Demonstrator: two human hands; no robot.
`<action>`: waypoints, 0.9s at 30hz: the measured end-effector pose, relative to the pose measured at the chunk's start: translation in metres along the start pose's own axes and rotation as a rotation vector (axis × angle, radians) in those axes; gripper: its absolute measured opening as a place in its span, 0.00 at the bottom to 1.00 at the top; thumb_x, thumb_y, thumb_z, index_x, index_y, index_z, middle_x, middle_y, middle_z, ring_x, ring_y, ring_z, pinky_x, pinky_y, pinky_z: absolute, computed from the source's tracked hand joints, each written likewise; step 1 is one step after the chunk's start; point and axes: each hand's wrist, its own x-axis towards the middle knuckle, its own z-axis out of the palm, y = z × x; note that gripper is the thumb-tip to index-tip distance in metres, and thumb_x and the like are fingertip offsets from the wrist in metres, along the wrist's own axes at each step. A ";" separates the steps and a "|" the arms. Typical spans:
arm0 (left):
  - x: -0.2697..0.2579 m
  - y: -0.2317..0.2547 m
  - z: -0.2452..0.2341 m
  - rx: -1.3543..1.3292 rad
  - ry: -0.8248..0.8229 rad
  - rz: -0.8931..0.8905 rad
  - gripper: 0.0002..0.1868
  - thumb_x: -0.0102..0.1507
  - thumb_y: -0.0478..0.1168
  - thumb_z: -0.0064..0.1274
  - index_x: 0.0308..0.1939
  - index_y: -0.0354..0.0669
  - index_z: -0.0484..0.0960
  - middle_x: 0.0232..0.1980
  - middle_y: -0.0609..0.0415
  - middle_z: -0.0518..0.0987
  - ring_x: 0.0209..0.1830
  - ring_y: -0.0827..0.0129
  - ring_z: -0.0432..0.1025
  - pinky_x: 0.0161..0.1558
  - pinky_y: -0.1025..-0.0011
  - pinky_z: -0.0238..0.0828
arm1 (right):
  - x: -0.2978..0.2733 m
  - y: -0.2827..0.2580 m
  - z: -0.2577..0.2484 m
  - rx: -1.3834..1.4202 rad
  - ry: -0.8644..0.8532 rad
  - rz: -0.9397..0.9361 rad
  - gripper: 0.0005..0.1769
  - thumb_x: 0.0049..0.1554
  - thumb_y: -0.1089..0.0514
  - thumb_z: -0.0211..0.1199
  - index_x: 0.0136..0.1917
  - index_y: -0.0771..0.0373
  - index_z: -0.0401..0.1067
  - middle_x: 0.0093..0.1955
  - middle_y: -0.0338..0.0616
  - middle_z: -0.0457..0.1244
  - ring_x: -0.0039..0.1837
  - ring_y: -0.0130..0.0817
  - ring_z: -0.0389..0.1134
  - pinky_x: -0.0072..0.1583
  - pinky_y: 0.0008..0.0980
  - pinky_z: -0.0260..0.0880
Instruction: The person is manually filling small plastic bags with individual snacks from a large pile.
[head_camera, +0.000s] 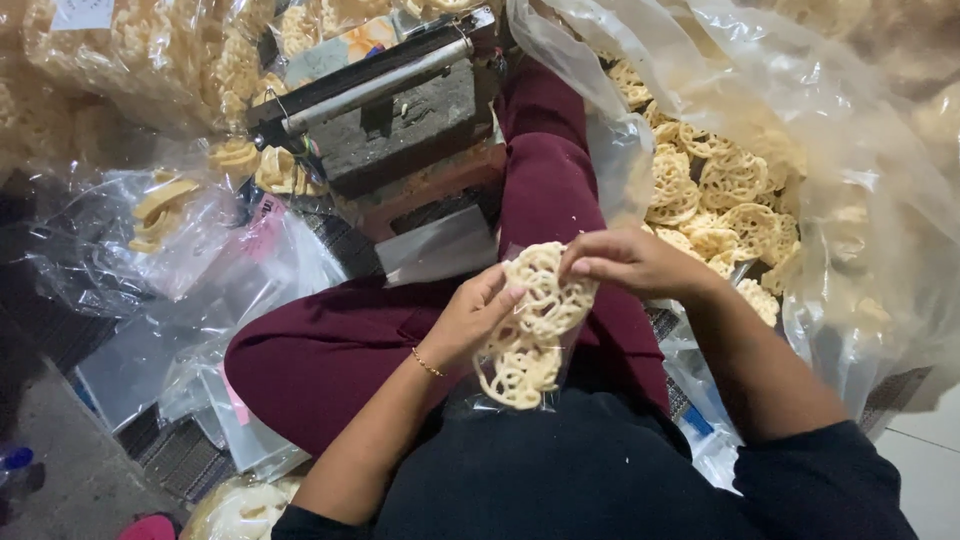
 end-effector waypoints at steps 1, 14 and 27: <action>-0.002 0.007 0.001 -0.001 0.002 -0.002 0.23 0.71 0.45 0.49 0.69 0.41 0.74 0.63 0.44 0.79 0.66 0.63 0.70 0.66 0.57 0.66 | 0.001 0.003 0.004 0.001 -0.002 0.001 0.12 0.64 0.56 0.56 0.52 0.62 0.79 0.49 0.53 0.73 0.55 0.45 0.74 0.59 0.50 0.72; -0.016 0.028 -0.008 0.081 0.087 0.126 0.25 0.70 0.40 0.45 0.71 0.37 0.70 0.67 0.38 0.76 0.71 0.51 0.65 0.70 0.51 0.59 | -0.003 -0.006 0.039 -0.501 0.189 -0.174 0.09 0.55 0.55 0.70 0.49 0.59 0.78 0.50 0.49 0.72 0.55 0.50 0.74 0.65 0.55 0.69; -0.021 0.023 -0.012 0.300 0.166 0.259 0.23 0.71 0.41 0.42 0.70 0.43 0.76 0.63 0.43 0.80 0.65 0.52 0.70 0.63 0.56 0.68 | 0.002 -0.043 0.058 -0.403 0.298 -0.371 0.03 0.55 0.64 0.68 0.40 0.58 0.76 0.53 0.41 0.71 0.51 0.46 0.76 0.52 0.42 0.77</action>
